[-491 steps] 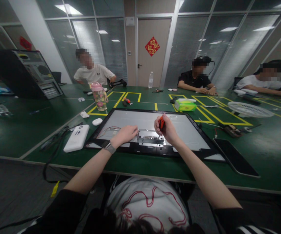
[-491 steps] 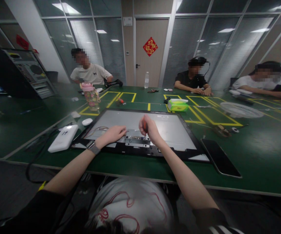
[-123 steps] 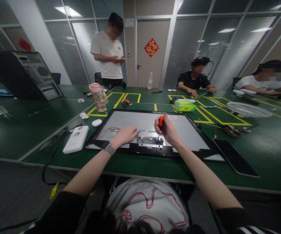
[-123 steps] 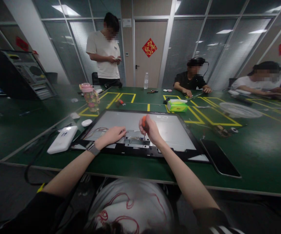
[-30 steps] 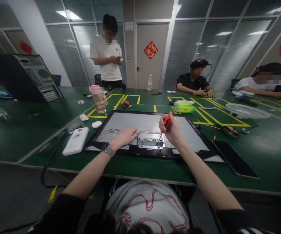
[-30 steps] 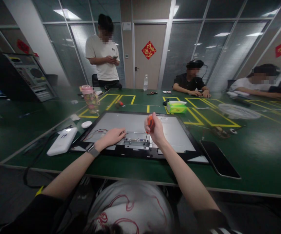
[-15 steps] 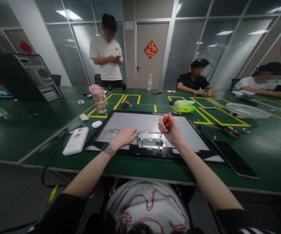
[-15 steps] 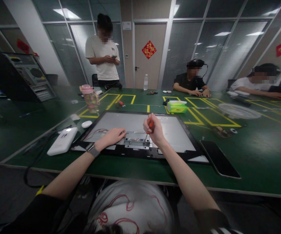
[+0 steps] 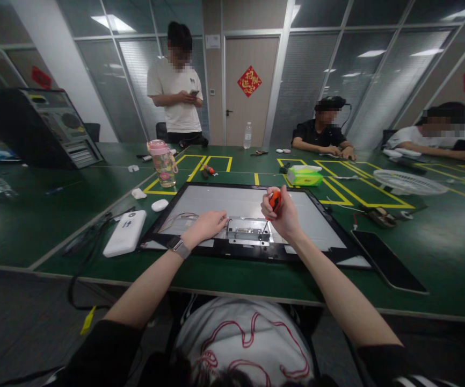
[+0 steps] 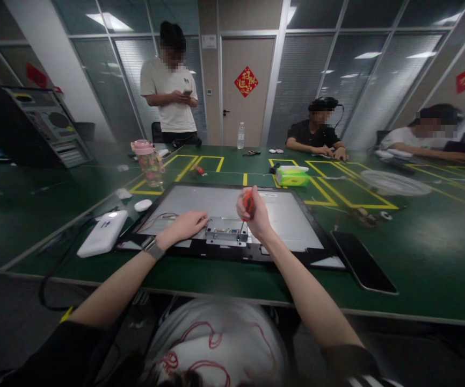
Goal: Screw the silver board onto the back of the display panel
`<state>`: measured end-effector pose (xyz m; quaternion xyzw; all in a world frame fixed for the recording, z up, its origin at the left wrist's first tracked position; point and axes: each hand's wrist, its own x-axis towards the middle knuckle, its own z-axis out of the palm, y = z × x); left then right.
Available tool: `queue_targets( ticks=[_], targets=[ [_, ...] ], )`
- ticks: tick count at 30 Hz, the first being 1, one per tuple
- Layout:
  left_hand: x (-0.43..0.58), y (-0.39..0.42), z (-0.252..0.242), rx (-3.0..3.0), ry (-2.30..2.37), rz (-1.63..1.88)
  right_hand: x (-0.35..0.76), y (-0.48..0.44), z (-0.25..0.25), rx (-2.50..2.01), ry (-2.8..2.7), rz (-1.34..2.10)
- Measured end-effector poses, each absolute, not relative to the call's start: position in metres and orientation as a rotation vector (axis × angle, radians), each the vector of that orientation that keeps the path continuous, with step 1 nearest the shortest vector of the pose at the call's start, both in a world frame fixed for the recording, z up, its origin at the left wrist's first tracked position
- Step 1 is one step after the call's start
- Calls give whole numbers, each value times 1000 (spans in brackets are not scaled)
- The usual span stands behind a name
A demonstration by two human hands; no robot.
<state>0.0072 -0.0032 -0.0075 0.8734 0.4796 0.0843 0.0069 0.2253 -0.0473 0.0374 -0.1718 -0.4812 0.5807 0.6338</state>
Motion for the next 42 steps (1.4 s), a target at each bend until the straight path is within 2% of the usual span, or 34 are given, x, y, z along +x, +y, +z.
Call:
queue_targets(
  ticks=[15, 42],
  targets=[
    [8, -4, -6, 2706, 1499, 263, 224, -48, 41, -514, -1104, 1322],
    [9, -5, -5, 2733, 1490, 272, 224, -49, 40, -436, -1083, 1321]
  ],
)
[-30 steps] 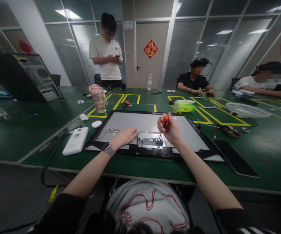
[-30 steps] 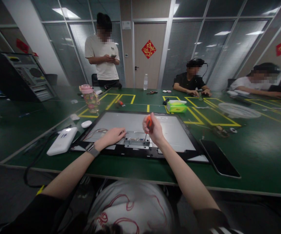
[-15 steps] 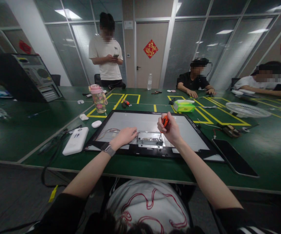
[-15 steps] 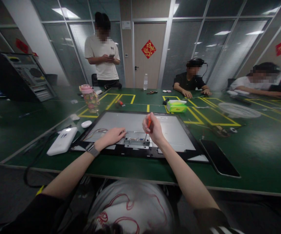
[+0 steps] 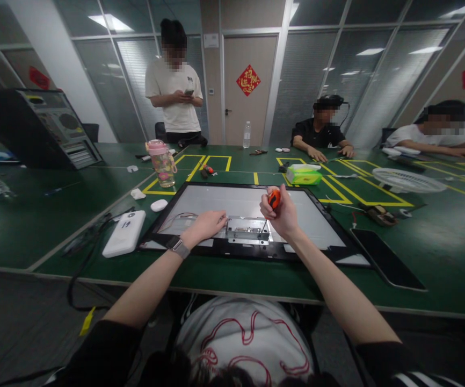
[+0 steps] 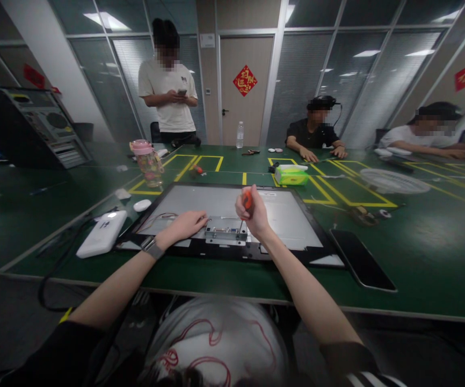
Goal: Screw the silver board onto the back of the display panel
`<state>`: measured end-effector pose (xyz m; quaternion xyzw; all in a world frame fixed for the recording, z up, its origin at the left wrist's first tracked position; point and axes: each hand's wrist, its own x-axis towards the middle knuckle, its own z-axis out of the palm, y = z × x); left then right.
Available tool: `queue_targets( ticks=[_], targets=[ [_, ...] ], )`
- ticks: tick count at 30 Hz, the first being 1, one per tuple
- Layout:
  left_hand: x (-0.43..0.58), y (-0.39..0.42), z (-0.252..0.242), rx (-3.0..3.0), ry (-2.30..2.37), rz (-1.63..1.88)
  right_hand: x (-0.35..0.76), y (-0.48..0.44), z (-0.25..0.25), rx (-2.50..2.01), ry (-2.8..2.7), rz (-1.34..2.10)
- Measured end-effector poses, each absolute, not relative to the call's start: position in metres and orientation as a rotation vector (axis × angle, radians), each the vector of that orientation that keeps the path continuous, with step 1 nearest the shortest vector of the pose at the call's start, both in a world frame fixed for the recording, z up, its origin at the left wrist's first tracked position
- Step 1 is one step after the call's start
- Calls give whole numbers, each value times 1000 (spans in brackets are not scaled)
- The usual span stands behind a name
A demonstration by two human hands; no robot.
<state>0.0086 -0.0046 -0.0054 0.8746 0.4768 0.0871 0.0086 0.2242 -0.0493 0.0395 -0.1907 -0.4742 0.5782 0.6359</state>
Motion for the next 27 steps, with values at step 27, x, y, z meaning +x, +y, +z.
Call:
queue_targets(
  ticks=[27],
  targets=[
    [8, -3, -11, 2754, 1348, 501, 215, -48, 27, -509, -1230, 1437]
  ],
)
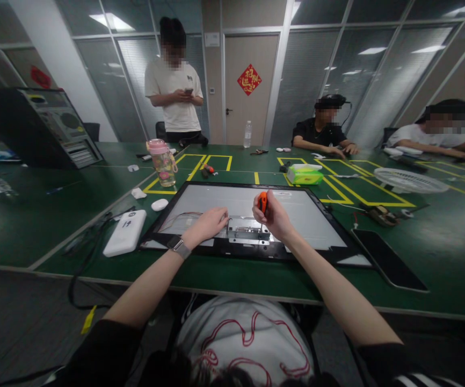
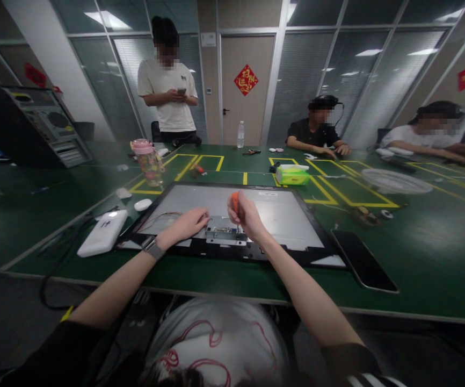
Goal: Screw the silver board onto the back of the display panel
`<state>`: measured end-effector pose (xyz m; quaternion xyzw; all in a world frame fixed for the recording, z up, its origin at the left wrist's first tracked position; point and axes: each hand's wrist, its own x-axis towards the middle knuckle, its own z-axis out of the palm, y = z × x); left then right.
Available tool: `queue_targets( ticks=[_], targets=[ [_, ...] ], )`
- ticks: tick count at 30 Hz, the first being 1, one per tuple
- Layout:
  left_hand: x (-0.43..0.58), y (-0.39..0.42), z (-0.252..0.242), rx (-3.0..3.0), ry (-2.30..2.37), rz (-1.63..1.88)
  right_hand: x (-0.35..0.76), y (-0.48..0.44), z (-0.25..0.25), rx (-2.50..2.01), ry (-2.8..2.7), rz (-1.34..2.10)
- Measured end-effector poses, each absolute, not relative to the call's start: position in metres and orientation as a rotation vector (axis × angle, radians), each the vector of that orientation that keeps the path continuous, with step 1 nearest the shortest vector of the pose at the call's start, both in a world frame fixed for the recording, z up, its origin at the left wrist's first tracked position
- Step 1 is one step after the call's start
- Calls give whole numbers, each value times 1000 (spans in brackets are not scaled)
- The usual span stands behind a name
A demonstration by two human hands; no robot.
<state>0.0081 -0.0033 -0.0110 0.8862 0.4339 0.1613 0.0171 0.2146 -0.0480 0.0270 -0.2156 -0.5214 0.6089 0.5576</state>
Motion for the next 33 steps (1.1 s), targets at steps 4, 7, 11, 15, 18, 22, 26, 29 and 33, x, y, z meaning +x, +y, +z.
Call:
queue_targets(
  ticks=[4, 7, 11, 15, 18, 22, 26, 29, 33],
  targets=[
    [9, -1, -12, 2722, 1314, 727, 210, -46, 24, -580, -1295, 1506],
    [13, -4, -7, 2584, 1137, 937, 207, -43, 21, -612, -1305, 1517],
    [28, -17, 8, 2284, 789, 1058, 206, -38, 14, -637, -1334, 1486],
    [52, -31, 26, 2045, 586, 1031, 207, -31, 2, -669, -1377, 1450],
    [69, -35, 34, 1933, 611, 978, 208, -25, -6, -733, -1434, 1326],
    [81, -27, 30, 1841, 596, 1059, 216, -24, -4, -894, -1639, 1063],
    [76, -13, 22, 1705, 650, 1295, 230, -26, 1, -1148, -2011, 421],
    [68, -5, 20, 1564, 714, 1267, 241, -19, -4, -1242, -2210, 138],
    [59, -1, 23, 1423, 771, 1280, 253, -3, -19, -1306, -2054, 318]
  ],
)
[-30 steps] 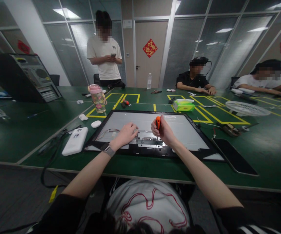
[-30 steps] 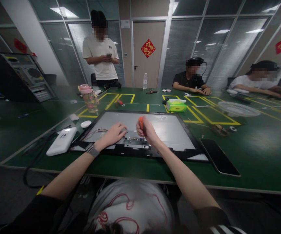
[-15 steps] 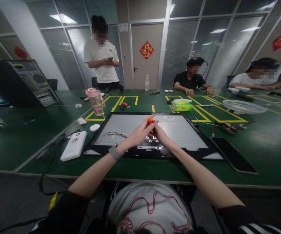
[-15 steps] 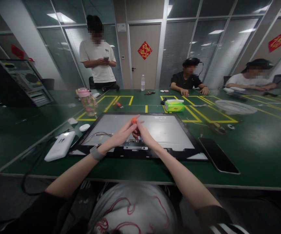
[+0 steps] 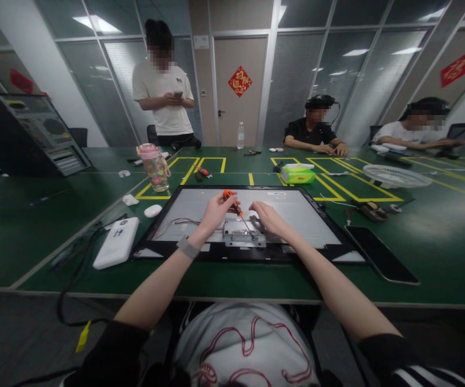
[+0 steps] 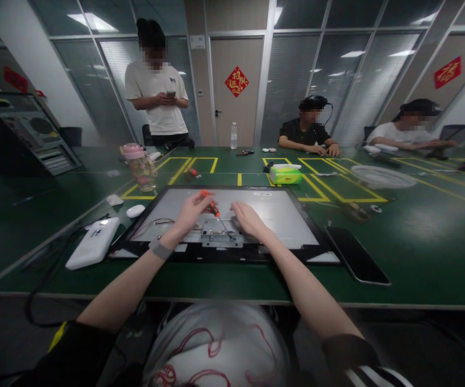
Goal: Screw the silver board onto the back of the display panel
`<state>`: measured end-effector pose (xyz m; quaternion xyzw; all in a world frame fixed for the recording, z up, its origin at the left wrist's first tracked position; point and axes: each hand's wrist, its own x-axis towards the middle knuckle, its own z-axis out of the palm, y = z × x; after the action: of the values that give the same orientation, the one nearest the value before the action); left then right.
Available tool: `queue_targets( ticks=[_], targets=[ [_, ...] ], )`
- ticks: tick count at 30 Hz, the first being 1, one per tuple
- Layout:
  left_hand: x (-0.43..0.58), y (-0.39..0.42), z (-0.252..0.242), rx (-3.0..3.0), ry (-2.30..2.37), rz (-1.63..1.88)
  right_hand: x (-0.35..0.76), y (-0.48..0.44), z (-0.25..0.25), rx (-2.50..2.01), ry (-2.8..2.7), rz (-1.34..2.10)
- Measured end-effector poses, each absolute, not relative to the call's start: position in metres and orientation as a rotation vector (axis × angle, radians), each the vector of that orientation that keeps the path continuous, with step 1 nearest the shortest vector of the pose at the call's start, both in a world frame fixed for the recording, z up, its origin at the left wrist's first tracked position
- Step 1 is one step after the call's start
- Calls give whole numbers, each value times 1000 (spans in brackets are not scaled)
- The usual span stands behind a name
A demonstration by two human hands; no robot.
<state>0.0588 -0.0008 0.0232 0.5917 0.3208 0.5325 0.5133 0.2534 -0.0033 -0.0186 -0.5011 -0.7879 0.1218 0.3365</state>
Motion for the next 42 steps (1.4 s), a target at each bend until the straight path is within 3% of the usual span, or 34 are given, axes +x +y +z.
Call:
queue_targets(
  ticks=[12, 18, 23, 29, 42],
  targets=[
    [49, 3, 32, 1464, 752, 1526, 274, -5, -29, -1045, -1896, 925],
    [38, 7, 38, 1509, 780, 1660, 279, -35, -10, -874, -2094, 803],
    [38, -1, 36, 1690, 760, 1533, 276, -30, -20, -1012, -2090, 575],
    [44, -7, 30, 1768, 731, 1485, 283, -22, -27, -1165, -2004, 625],
    [43, -11, 32, 1833, 796, 1550, 284, -32, -8, -945, -2113, 558]
  ],
)
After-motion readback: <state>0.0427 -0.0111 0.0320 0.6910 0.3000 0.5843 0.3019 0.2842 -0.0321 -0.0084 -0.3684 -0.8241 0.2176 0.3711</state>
